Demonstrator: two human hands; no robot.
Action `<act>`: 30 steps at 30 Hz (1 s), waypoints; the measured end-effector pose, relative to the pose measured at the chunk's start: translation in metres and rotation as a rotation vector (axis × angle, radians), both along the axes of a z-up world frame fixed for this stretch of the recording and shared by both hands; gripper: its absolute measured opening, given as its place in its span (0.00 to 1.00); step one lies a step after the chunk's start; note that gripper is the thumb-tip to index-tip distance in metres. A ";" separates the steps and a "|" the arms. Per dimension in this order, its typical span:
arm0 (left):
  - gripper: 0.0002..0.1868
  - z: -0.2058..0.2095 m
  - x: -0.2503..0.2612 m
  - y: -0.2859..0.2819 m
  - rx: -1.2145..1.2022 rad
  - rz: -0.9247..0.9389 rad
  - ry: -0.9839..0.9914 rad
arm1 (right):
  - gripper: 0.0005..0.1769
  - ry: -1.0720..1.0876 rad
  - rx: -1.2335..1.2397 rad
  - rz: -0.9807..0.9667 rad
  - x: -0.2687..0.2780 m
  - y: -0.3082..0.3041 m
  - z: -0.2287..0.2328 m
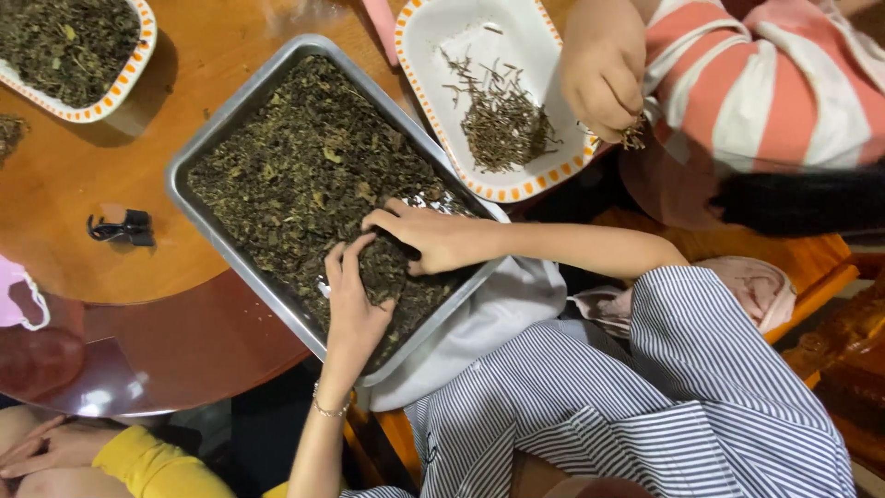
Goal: Manually sorting dried tea leaves to remove stems and impurities.
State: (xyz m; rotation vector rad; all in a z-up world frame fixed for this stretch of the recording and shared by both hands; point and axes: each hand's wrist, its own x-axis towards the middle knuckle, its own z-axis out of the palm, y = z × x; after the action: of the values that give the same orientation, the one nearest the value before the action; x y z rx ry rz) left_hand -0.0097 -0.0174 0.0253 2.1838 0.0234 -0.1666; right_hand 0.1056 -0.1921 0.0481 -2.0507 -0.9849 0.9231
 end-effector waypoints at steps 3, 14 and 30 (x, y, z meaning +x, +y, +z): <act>0.35 -0.001 0.000 0.003 -0.011 -0.013 -0.085 | 0.41 0.031 0.040 -0.014 0.001 0.001 0.004; 0.31 0.003 -0.001 0.007 -0.078 0.029 -0.072 | 0.31 0.022 0.150 0.018 0.004 -0.007 0.010; 0.22 -0.015 0.000 0.011 -0.017 -0.018 -0.199 | 0.26 -0.098 0.206 -0.015 0.003 -0.013 -0.016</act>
State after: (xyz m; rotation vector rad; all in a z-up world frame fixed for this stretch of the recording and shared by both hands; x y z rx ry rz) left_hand -0.0095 -0.0067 0.0103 2.1742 -0.1098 0.0404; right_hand 0.1086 -0.2046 0.0321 -1.9408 -1.0686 0.6888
